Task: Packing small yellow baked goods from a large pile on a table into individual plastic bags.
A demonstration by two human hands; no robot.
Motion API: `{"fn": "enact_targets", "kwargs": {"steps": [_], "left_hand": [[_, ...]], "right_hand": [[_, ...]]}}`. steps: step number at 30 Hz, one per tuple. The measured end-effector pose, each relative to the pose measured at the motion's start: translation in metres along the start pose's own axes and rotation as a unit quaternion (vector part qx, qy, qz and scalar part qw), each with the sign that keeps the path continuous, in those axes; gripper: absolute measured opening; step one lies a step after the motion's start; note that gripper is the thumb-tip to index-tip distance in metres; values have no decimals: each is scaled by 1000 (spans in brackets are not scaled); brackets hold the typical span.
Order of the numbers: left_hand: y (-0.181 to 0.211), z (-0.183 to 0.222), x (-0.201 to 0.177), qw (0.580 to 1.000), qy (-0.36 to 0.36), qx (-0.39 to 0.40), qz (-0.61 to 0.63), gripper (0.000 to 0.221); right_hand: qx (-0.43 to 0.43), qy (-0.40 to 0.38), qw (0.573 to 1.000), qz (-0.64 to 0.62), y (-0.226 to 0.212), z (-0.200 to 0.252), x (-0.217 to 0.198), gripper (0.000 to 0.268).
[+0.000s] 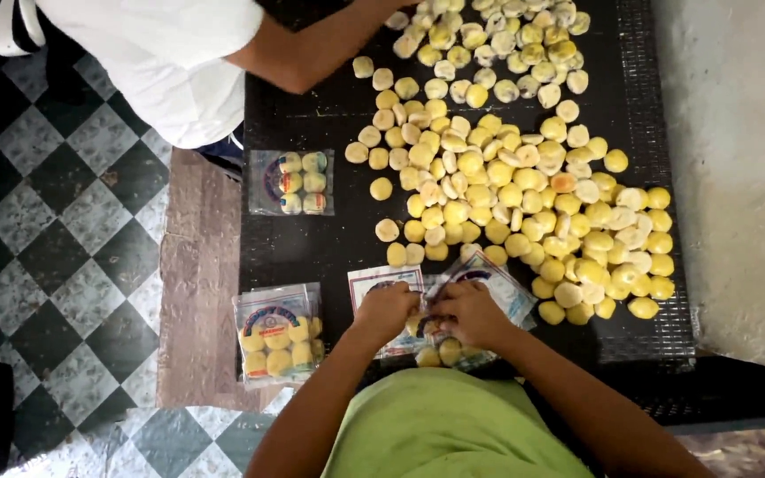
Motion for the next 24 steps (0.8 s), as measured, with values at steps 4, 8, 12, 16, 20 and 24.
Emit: {"fn": "enact_targets", "kwargs": {"steps": [4, 8, 12, 16, 20, 24], "left_hand": [[5, 1, 0, 999, 24, 9, -24, 13], [9, 5, -11, 1000, -5, 6, 29, 15], [4, -4, 3, 999, 27, 22, -34, 8], [14, -8, -11, 993, 61, 26, -98, 11], [21, -3, -19, 996, 80, -22, 32, 22], [-5, 7, 13, 953, 97, -144, 247, 20]], "right_hand": [[-22, -33, 999, 28, -10, -4, -7, 19], [12, -70, 997, 29, -15, -7, -30, 31], [25, -95, 987, 128, -43, -16, -71, 42], [3, -79, 980, 185, -2, -14, -22, 26], [13, 5, 985, 172, -11, -14, -48, 15], [30, 87, 953, -288, -3, -7, -75, 19]]}}
Point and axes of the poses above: each hand's wrist, its own z-axis away from the middle knuckle, its own x-axis out of the palm, y = z × x, the point moved 5 cm from there along -z, towards the middle knuckle, and after that the axes turned 9 degrees about y, right-handed, at the moved point
